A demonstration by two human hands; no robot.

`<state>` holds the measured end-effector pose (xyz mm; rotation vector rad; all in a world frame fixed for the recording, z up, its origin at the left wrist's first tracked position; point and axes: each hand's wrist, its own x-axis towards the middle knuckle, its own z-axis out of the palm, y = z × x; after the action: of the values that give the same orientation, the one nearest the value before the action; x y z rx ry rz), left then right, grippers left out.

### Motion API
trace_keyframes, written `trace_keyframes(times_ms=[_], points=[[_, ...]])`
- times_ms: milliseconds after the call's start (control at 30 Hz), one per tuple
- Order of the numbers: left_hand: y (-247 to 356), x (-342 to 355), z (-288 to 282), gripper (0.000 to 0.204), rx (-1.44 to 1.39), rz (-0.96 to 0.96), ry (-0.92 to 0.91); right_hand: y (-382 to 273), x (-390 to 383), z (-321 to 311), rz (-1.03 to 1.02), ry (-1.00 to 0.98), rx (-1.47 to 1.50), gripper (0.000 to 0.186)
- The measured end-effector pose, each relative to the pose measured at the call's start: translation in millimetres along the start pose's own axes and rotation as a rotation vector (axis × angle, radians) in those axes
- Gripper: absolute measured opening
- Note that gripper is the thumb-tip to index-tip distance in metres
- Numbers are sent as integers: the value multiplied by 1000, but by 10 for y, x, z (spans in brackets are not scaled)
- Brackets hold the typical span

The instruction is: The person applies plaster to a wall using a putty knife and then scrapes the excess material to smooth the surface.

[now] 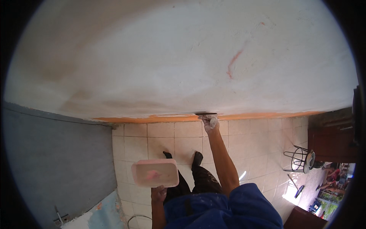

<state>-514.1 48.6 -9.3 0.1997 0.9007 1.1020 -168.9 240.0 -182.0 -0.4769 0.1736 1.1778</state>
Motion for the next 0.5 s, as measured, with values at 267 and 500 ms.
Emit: trace_keyframes(times_ms=[267, 500], points=[[-55, 42, -64, 52, -9, 17, 41, -195, -1408, 662, 111, 203, -463, 25], [-74, 20, -359, 62, 188, -30, 146, -540, -1899, 945, -1041, -484, -1966, 35]])
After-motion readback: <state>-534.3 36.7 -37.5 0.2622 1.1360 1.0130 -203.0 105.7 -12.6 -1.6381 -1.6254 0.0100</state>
